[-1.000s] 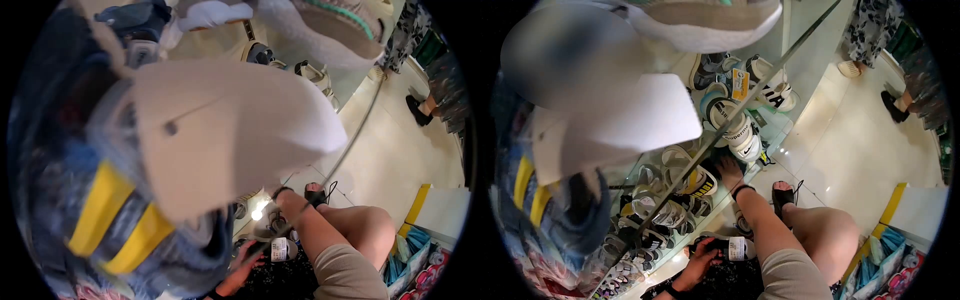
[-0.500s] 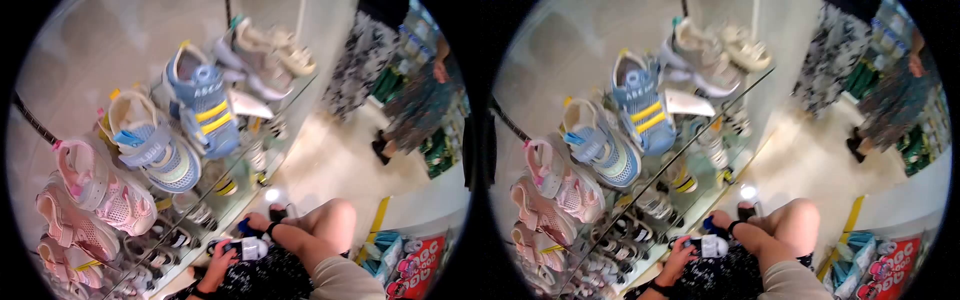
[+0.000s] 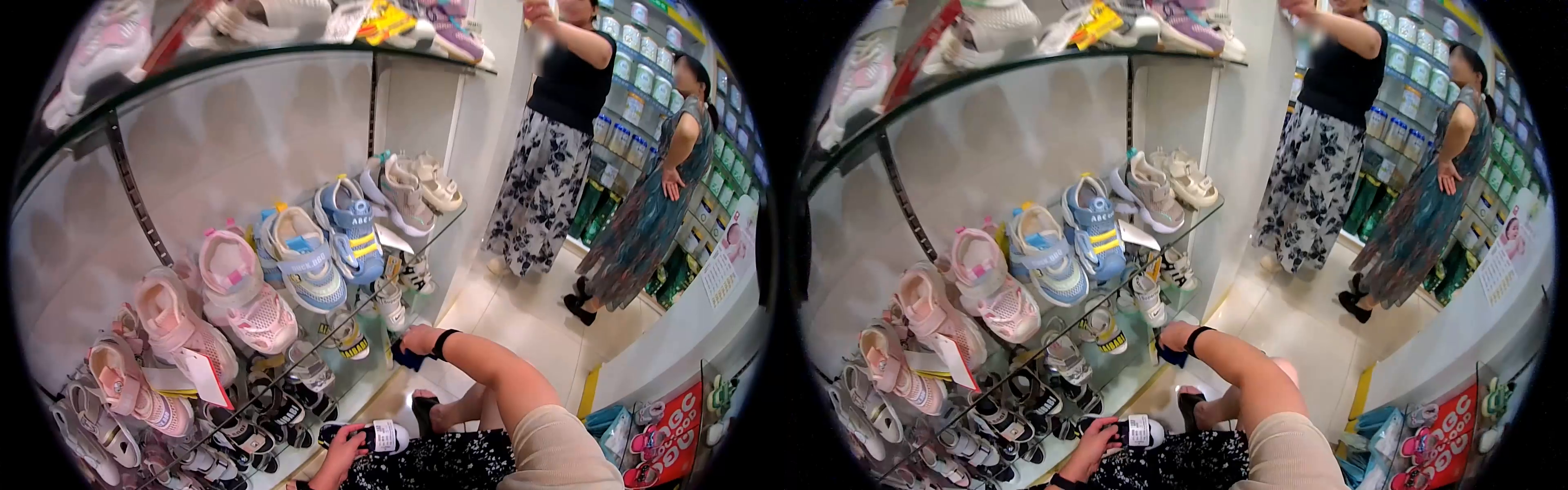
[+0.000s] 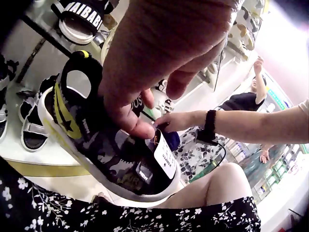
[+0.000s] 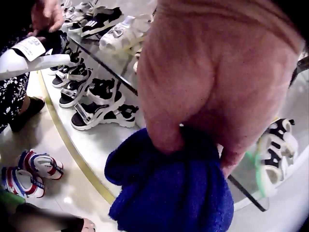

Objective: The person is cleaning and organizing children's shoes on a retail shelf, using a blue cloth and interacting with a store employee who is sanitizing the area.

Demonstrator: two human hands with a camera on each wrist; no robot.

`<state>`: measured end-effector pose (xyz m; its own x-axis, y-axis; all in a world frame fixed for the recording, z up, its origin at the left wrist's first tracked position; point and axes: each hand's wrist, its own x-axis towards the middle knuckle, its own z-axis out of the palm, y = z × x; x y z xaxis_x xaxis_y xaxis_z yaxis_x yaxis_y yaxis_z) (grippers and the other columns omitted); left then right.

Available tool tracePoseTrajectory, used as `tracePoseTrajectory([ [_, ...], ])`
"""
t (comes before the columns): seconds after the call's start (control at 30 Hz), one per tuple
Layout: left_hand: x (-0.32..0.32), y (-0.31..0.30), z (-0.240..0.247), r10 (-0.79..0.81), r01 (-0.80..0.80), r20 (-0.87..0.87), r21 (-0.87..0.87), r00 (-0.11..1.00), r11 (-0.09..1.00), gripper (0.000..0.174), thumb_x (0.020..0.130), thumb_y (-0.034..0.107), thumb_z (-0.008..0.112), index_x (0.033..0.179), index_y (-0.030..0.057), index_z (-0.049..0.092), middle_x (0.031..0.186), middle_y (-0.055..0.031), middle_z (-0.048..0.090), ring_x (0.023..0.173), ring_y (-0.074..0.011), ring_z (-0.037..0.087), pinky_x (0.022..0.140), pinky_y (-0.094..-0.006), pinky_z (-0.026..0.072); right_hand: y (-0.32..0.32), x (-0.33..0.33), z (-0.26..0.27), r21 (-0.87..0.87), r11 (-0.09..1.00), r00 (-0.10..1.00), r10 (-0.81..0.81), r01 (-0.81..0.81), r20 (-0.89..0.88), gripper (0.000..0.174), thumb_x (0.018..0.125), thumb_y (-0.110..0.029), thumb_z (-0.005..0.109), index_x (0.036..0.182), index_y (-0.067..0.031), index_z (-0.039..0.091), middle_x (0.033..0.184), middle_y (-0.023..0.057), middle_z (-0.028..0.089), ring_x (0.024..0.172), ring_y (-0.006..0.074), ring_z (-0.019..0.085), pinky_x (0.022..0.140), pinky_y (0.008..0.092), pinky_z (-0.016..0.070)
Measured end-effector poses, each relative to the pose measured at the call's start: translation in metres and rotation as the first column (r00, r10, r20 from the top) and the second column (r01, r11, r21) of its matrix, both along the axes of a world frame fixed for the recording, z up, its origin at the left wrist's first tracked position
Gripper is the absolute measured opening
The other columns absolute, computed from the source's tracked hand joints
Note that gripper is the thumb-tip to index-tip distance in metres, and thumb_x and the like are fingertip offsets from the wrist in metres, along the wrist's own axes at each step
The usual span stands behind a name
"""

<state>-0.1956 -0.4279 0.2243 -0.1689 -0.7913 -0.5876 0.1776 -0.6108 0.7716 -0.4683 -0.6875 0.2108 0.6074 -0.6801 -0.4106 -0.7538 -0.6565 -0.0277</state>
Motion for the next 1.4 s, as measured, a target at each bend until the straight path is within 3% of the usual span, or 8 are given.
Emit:
tracePoseTrajectory([
  [0.3,-0.006,0.0,0.029,-0.01,0.009,-0.004,-0.122,1.0,0.992,0.032,0.087,0.016,0.051,0.115,0.001,0.049,0.091,-0.0109,0.059,0.076,-0.0173,0.059,0.064,-0.0274,0.0507,0.004,-0.056,0.117,0.054,0.952,0.952,-0.303,0.301,0.035,0.037,0.079,-0.01,0.045,0.114,-0.0188,0.056,0.106,0.0118,0.06,0.097,0.0319,0.057,0.082,0.0391,0.0462],
  [0.47,-0.011,-0.011,0.026,-0.023,0.018,-0.036,-0.154,0.999,0.988,0.033,0.086,0.016,0.051,0.115,-0.0005,0.049,0.088,-0.0086,0.06,0.076,-0.0149,0.059,0.064,-0.0262,0.0502,-0.008,-0.112,0.066,0.087,0.948,0.919,-0.32,0.307,0.231,0.039,0.074,-0.006,0.046,0.108,-0.0172,0.06,0.098,0.014,0.063,0.091,0.0306,0.06,0.078,0.0374,0.0469],
  [0.9,-0.009,-0.027,0.029,0.117,-0.117,-0.003,-0.047,0.993,0.992,0.027,0.085,0.015,0.054,0.109,0.0036,0.054,0.098,-0.0047,0.057,0.085,-0.0124,0.054,0.07,-0.0256,0.048,0.083,-0.126,-0.086,0.384,0.716,0.385,-0.66,0.583,0.645,0.04,0.065,0.002,0.045,0.1,-0.0057,0.062,0.093,0.0152,0.065,0.087,0.0254,0.061,0.081,0.0335,0.047],
  [1.0,-0.004,-0.033,0.029,0.11,-0.11,0.018,-0.03,0.994,0.994,0.022,0.088,0.012,0.049,0.109,0.0049,0.053,0.096,-0.0052,0.056,0.085,-0.013,0.054,0.074,-0.0273,0.0487,0.079,-0.109,-0.105,0.599,0.548,0.219,-0.817,0.584,0.534,0.038,0.066,0.004,0.044,0.1,-0.0035,0.06,0.092,0.013,0.063,0.089,0.0234,0.059,0.083,0.032,0.0456],
  [1.17,-0.011,-0.043,0.035,0.094,-0.097,0.054,0.051,0.994,0.994,0.021,0.09,0.015,0.05,0.108,0.0064,0.055,0.098,-0.0043,0.058,0.09,-0.0135,0.055,0.073,-0.0261,0.0481,0.049,-0.063,-0.114,0.535,0.584,0.354,-0.806,0.611,0.475,0.065,0.068,-0.009,0.052,0.131,-0.0134,0.037,0.095,0.0244,0.061,0.093,0.0341,0.058,0.082,0.0355,0.0454],
  [1.27,-0.015,-0.044,0.029,0.082,-0.089,0.082,0.094,0.993,0.992,0.02,0.09,0.013,0.05,0.107,0.0056,0.056,0.098,-0.0038,0.058,0.087,-0.0132,0.056,0.073,-0.0257,0.0482,0.016,-0.037,-0.143,0.632,0.468,0.312,-0.884,0.618,0.349,0.081,0.064,-0.012,0.056,0.137,-0.0002,0.023,0.106,0.0255,0.056,0.091,0.0333,0.058,0.078,0.0345,0.0458],
  [1.33,-0.018,-0.049,0.027,0.07,-0.078,0.079,0.115,0.994,0.99,0.019,0.09,0.011,0.05,0.107,0.0045,0.056,0.097,-0.0039,0.058,0.086,-0.0138,0.056,0.075,-0.0267,0.0486,-0.004,-0.026,-0.166,0.835,0.215,0.033,-0.972,0.506,0.231,0.085,0.06,-0.009,0.057,0.136,0.0053,0.022,0.11,0.0225,0.054,0.086,0.0292,0.058,0.075,0.0328,0.0466],
  [1.4,-0.022,-0.054,0.025,0.037,-0.047,0.098,0.103,0.995,0.994,0.019,0.09,0.011,0.05,0.107,0.0043,0.056,0.097,-0.0044,0.057,0.088,-0.0137,0.056,0.077,-0.0276,0.0486,-0.024,-0.024,-0.21,0.957,0.07,-0.04,-0.996,0.283,0.085,0.055,0.06,-0.005,0.055,0.113,0.0059,0.049,0.086,0.016,0.06,0.069,0.0236,0.058,0.061,0.0343,0.048],
])
